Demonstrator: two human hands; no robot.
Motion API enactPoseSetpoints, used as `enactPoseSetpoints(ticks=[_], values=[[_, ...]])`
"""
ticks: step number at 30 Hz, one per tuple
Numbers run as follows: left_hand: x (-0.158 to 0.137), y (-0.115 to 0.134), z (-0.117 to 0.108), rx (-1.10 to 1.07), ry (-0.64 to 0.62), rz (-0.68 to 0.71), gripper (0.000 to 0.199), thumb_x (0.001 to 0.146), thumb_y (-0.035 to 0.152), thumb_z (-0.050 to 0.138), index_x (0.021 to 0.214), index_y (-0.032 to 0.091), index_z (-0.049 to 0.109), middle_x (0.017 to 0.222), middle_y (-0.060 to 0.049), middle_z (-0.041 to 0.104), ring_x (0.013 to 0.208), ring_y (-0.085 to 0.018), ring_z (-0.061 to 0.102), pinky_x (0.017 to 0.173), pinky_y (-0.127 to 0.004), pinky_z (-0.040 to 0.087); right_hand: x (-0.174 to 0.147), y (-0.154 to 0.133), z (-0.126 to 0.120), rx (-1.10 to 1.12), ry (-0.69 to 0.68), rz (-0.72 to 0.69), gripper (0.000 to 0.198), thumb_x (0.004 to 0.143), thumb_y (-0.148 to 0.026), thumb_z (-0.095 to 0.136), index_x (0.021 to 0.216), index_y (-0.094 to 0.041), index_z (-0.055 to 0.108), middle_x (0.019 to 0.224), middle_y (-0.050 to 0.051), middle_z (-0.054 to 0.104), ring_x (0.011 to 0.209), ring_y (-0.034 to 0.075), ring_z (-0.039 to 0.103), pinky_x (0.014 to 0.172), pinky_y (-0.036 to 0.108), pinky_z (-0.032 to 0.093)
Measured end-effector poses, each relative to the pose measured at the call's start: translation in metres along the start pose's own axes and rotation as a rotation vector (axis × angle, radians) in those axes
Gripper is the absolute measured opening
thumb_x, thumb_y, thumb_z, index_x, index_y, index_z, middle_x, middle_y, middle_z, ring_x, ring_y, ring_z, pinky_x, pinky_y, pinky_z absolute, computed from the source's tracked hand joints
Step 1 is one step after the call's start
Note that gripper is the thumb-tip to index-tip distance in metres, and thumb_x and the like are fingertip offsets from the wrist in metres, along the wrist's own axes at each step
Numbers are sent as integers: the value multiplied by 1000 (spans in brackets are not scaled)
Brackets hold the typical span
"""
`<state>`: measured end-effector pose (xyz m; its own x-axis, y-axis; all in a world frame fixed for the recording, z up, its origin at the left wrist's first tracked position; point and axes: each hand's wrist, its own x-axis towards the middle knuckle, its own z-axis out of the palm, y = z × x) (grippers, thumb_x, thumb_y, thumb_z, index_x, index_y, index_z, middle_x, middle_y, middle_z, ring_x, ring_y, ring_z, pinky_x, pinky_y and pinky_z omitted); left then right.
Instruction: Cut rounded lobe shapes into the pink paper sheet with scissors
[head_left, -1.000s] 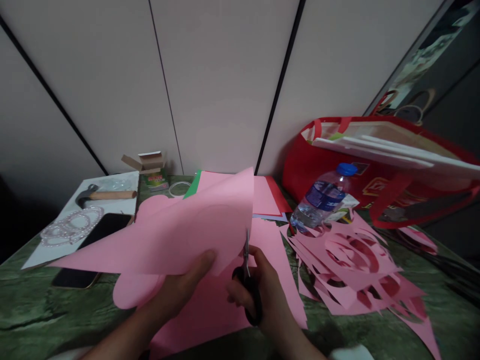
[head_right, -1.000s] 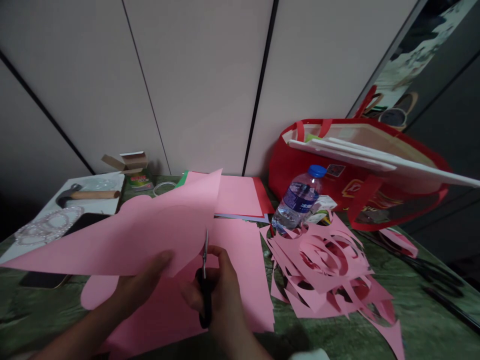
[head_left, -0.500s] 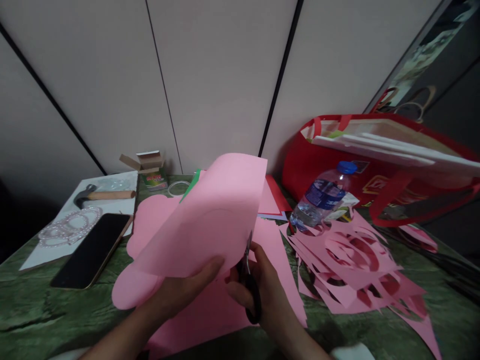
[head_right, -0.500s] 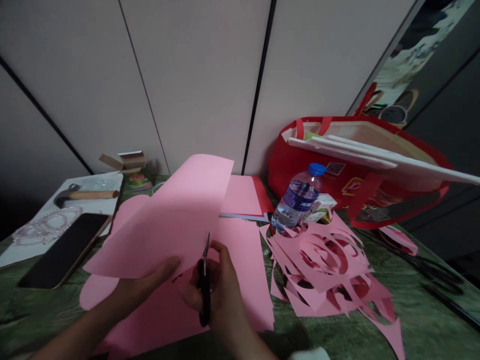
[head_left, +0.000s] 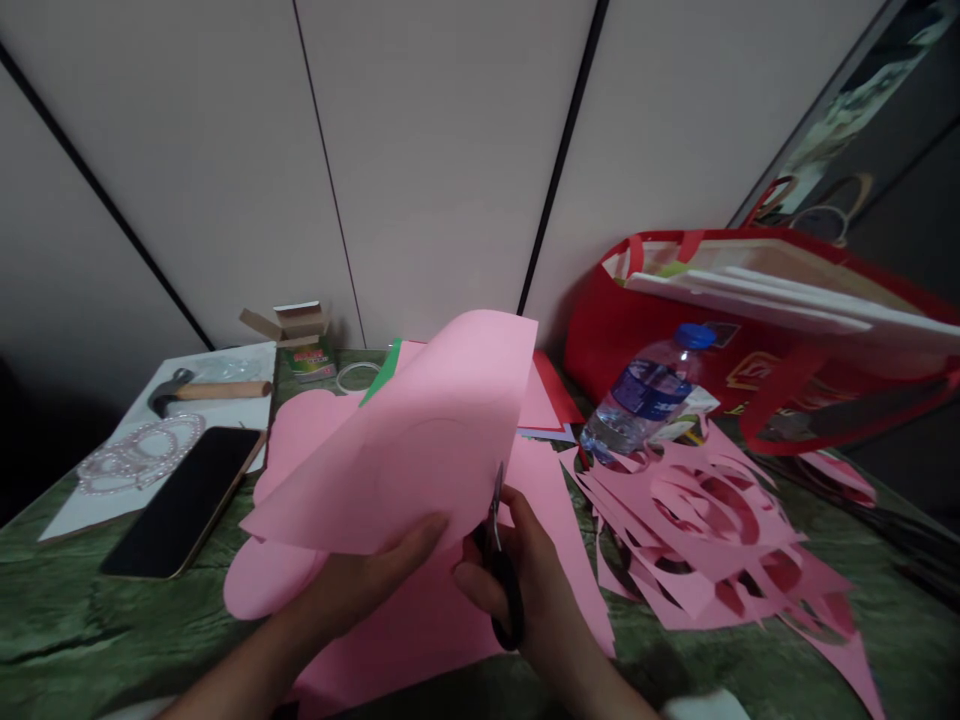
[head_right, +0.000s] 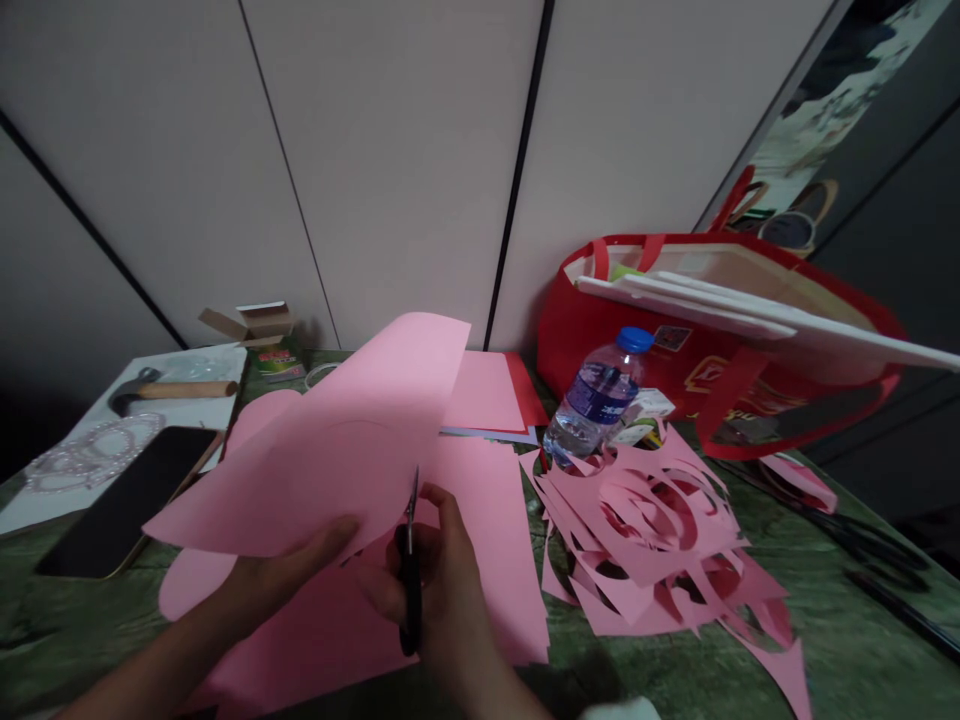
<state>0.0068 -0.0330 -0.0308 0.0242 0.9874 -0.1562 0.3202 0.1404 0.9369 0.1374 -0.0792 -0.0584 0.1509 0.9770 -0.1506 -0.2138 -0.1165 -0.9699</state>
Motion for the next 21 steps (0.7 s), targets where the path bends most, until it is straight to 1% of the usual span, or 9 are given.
enactPoseSetpoints(ticks=[2,6,9,13,16,21], values=[[0,0,-1,-9,-10,3,43,57,44,63,94,21,60,87,-9,68,97,-28,58,87,-37,45,1,1,0,-3,-4,-12,62,53,-34,73,103,-22,37,53,-8,47,44,8,36,39,19,27],[1,2,-2,-20,-45,26,39,57,45,63,87,21,61,80,-8,69,95,-28,59,87,-36,45,1,-4,0,13,-20,29,67,49,-32,75,102,-22,36,51,-9,44,43,8,35,39,19,27],[0,3,-2,-33,-38,21,43,56,45,64,92,20,61,84,-8,69,95,-27,60,85,-35,46,0,-5,0,21,-50,8,64,52,-31,74,102,-22,35,53,-9,44,44,8,36,40,18,27],[0,4,-3,-16,-31,4,48,56,44,64,97,20,59,91,-9,69,96,-28,59,87,-37,45,0,0,-1,70,-58,9,61,57,-33,72,104,-22,34,52,-10,43,42,6,33,38,17,25],[0,3,-3,-12,-38,-7,47,58,43,63,99,20,59,92,-9,69,99,-27,58,88,-38,44,1,6,-1,72,-55,-13,61,57,-32,73,104,-22,35,51,-10,44,42,7,35,39,17,26],[0,2,-3,-13,-18,9,45,59,43,63,98,19,59,91,-10,69,96,-27,59,86,-39,46,2,12,-3,95,-74,-27,60,58,-32,72,105,-22,36,51,-10,45,41,7,39,38,16,26]])
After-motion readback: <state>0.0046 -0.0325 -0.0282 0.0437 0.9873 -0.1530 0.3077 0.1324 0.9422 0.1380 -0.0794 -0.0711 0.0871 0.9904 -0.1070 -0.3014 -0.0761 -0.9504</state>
